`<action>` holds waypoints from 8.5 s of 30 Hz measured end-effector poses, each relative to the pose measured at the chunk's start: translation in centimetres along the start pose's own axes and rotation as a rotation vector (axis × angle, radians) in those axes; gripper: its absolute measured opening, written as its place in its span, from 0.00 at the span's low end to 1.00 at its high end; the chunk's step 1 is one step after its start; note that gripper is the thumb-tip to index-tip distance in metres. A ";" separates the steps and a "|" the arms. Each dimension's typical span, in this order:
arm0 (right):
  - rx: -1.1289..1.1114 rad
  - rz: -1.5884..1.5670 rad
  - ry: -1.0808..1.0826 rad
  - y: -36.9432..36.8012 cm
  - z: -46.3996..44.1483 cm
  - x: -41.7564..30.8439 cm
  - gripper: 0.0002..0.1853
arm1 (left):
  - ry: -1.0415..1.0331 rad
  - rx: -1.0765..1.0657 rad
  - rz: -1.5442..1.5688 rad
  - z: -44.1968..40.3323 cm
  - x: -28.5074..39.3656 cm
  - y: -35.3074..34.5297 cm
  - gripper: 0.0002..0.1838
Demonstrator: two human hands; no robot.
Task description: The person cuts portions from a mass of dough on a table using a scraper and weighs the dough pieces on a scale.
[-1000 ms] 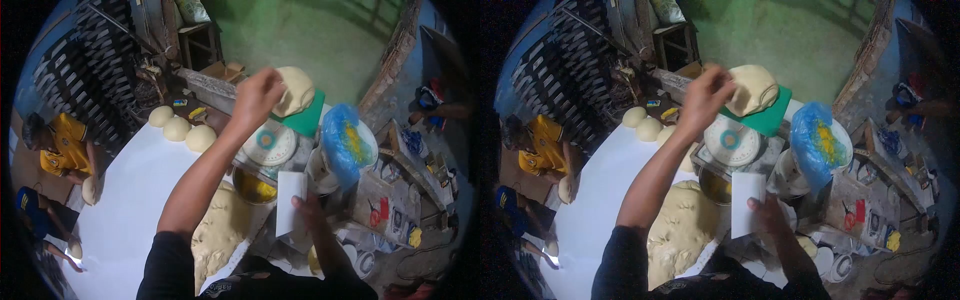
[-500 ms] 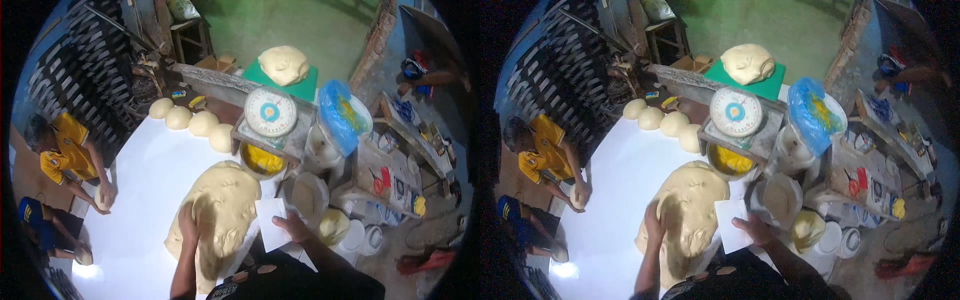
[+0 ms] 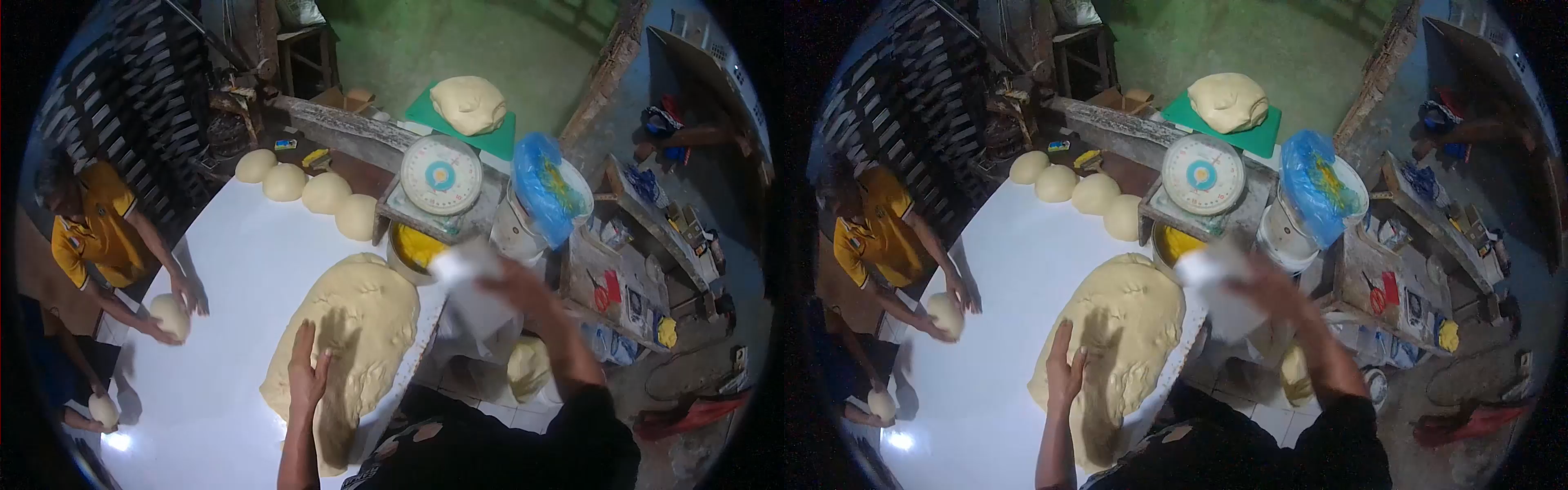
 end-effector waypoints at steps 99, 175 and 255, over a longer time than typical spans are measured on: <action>-0.255 -1.083 -0.152 -23.2 -10.6 12.4 0.23 | -0.043 -0.117 1.107 -22.4 18.0 13.1 0.43; -0.383 -0.709 0.084 -37.1 -1.6 6.2 0.26 | 0.069 0.567 0.810 5.3 -1.2 2.6 0.24; -0.425 -0.118 0.317 -40.7 3.0 -5.3 0.19 | 0.714 0.446 0.789 27.4 -11.9 -11.3 0.10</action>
Point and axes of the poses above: each hand's wrist, its own z-axis away from the middle knuckle, its own y-axis out of the back of the hand, x = y × z, the point moved 1 cm from there along -z, towards the middle knuckle, and after that the axes turned 7 degrees about -x, right-handed, at the moved point
